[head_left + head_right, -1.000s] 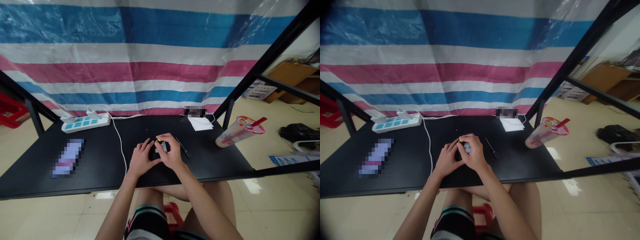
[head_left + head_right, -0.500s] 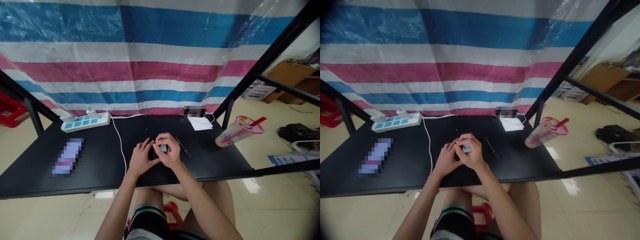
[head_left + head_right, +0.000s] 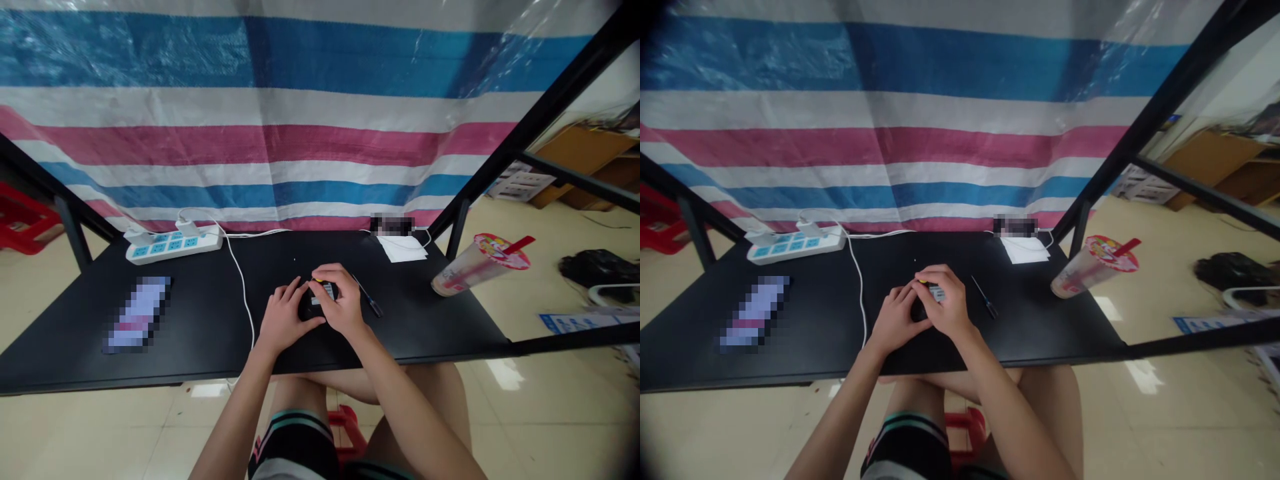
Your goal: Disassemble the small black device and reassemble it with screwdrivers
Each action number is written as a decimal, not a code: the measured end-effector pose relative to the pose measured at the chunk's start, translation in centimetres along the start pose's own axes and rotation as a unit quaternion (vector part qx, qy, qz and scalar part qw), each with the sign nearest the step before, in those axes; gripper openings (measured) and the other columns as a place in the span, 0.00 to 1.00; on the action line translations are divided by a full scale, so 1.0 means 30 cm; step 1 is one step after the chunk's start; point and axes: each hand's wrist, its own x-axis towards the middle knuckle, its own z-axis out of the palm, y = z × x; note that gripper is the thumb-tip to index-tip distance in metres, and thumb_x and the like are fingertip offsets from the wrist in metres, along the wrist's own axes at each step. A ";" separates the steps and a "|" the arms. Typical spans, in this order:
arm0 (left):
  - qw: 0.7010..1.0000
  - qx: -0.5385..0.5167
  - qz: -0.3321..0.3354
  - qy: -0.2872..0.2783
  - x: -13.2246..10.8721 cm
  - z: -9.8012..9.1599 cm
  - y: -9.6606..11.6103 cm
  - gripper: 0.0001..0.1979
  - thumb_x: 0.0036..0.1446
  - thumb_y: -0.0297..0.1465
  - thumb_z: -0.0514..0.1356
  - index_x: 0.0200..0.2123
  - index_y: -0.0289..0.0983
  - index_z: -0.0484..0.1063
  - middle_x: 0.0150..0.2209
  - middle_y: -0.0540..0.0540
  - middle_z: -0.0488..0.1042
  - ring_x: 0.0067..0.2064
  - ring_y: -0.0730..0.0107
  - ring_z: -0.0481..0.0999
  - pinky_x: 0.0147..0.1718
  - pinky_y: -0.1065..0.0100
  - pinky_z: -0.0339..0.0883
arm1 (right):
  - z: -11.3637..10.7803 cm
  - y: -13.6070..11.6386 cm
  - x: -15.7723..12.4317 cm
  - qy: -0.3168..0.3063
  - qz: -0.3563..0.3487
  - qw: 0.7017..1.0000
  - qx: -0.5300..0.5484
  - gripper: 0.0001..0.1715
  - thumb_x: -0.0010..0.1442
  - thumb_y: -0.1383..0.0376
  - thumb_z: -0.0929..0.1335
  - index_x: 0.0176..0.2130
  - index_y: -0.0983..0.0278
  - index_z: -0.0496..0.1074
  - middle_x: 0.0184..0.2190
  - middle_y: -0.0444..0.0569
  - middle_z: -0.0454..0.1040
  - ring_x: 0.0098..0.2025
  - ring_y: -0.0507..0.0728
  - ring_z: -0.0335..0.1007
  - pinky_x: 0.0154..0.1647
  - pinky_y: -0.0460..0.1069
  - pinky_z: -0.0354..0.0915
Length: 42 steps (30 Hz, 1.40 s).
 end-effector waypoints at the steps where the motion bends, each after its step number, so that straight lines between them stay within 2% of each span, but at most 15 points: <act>1: 1.000 0.000 0.001 0.001 0.000 0.000 0.000 0.44 0.59 0.56 0.67 0.71 0.41 0.63 0.73 0.38 0.63 0.63 0.42 0.68 0.57 0.44 0.67 | -0.004 -0.005 0.000 -0.019 0.009 1.000 0.012 0.09 0.69 0.66 0.71 0.48 0.56 0.79 0.45 0.51 0.82 0.48 0.58 0.80 0.52 0.57 0.77; 5: 1.000 -0.004 0.004 0.007 -0.003 0.002 -0.001 0.40 0.60 0.55 0.67 0.68 0.42 0.67 0.72 0.38 0.64 0.62 0.43 0.68 0.56 0.45 0.68 | -0.016 -0.017 0.003 -0.079 0.034 0.995 0.055 0.12 0.72 0.66 0.67 0.50 0.57 0.79 0.50 0.52 0.82 0.54 0.59 0.80 0.58 0.59 0.76; 7: 1.000 -0.003 0.004 0.010 -0.004 0.004 -0.002 0.39 0.60 0.55 0.67 0.68 0.42 0.67 0.72 0.38 0.64 0.62 0.43 0.68 0.56 0.45 0.68 | -0.014 -0.013 0.003 -0.055 0.020 0.998 0.037 0.09 0.70 0.65 0.70 0.49 0.57 0.80 0.51 0.52 0.80 0.54 0.59 0.79 0.57 0.59 0.76; 10: 1.000 0.002 0.005 0.010 -0.003 0.005 -0.003 0.39 0.60 0.56 0.67 0.67 0.40 0.68 0.72 0.38 0.65 0.62 0.42 0.68 0.56 0.44 0.67 | -0.007 -0.006 -0.004 -0.015 0.000 1.000 0.000 0.10 0.67 0.65 0.74 0.48 0.56 0.81 0.47 0.52 0.78 0.49 0.58 0.78 0.52 0.56 0.77; 14: 1.000 0.004 0.008 0.009 -0.001 0.002 0.000 0.39 0.60 0.56 0.67 0.66 0.40 0.68 0.72 0.38 0.64 0.62 0.43 0.69 0.56 0.45 0.67 | -0.012 -0.014 -0.011 -0.053 0.024 0.998 0.015 0.16 0.70 0.67 0.69 0.55 0.55 0.78 0.49 0.51 0.81 0.51 0.58 0.79 0.54 0.57 0.76; 18: 1.000 0.002 0.010 0.012 -0.003 0.002 0.000 0.37 0.61 0.54 0.67 0.66 0.41 0.68 0.72 0.38 0.65 0.61 0.44 0.69 0.55 0.46 0.68 | -0.015 -0.020 -0.011 -0.073 0.026 0.996 0.038 0.14 0.72 0.66 0.67 0.55 0.55 0.74 0.51 0.52 0.81 0.55 0.59 0.78 0.58 0.60 0.75; 20: 1.000 -0.003 0.009 0.011 -0.004 0.003 -0.002 0.37 0.60 0.54 0.67 0.66 0.41 0.69 0.71 0.37 0.66 0.62 0.43 0.68 0.56 0.45 0.67 | -0.006 -0.013 -0.012 -0.056 0.008 0.998 0.030 0.12 0.70 0.66 0.70 0.52 0.56 0.74 0.52 0.53 0.79 0.56 0.60 0.77 0.58 0.61 0.75; 24: 1.000 -0.009 0.007 0.010 -0.002 0.001 -0.003 0.39 0.60 0.54 0.68 0.67 0.40 0.68 0.71 0.37 0.66 0.62 0.42 0.68 0.57 0.44 0.67 | 0.008 0.004 -0.021 0.006 -0.006 1.000 0.001 0.13 0.65 0.65 0.74 0.50 0.56 0.74 0.46 0.51 0.77 0.48 0.58 0.78 0.50 0.57 0.76; 29: 1.000 -0.008 0.008 0.009 0.000 -0.006 0.000 0.39 0.60 0.53 0.68 0.68 0.40 0.67 0.72 0.37 0.64 0.62 0.43 0.69 0.56 0.44 0.68 | -0.002 -0.010 -0.022 -0.042 0.013 0.999 0.008 0.12 0.69 0.67 0.69 0.52 0.56 0.74 0.48 0.52 0.81 0.53 0.60 0.77 0.57 0.61 0.74; 33: 1.000 -0.010 0.008 0.008 0.000 0.000 -0.003 0.38 0.61 0.51 0.68 0.68 0.41 0.67 0.73 0.37 0.63 0.62 0.43 0.68 0.57 0.44 0.67 | 0.005 -0.016 -0.021 0.002 -0.003 1.000 -0.021 0.12 0.66 0.65 0.73 0.50 0.58 0.72 0.48 0.52 0.75 0.50 0.59 0.76 0.52 0.58 0.75; 35: 1.000 -0.007 0.008 0.008 0.000 0.004 -0.006 0.38 0.60 0.51 0.68 0.68 0.40 0.67 0.72 0.37 0.64 0.62 0.43 0.68 0.58 0.45 0.67 | 0.007 -0.017 -0.020 0.006 -0.010 0.999 -0.039 0.11 0.66 0.66 0.73 0.49 0.58 0.73 0.46 0.51 0.76 0.49 0.58 0.77 0.52 0.57 0.74; 39: 1.000 -0.006 0.008 0.008 -0.001 0.006 -0.009 0.38 0.60 0.50 0.68 0.68 0.40 0.67 0.72 0.37 0.64 0.62 0.44 0.68 0.57 0.46 0.67 | -0.001 -0.026 -0.020 -0.041 -0.010 0.999 -0.030 0.14 0.69 0.69 0.68 0.53 0.56 0.73 0.48 0.51 0.80 0.52 0.60 0.78 0.54 0.60 0.73; 42: 1.000 -0.010 0.008 0.008 -0.002 0.006 -0.010 0.38 0.60 0.50 0.68 0.68 0.40 0.67 0.72 0.37 0.64 0.62 0.44 0.68 0.57 0.45 0.67 | 0.000 -0.025 -0.024 -0.052 -0.003 0.999 -0.007 0.13 0.71 0.69 0.66 0.53 0.56 0.71 0.50 0.52 0.80 0.54 0.60 0.77 0.57 0.61 0.73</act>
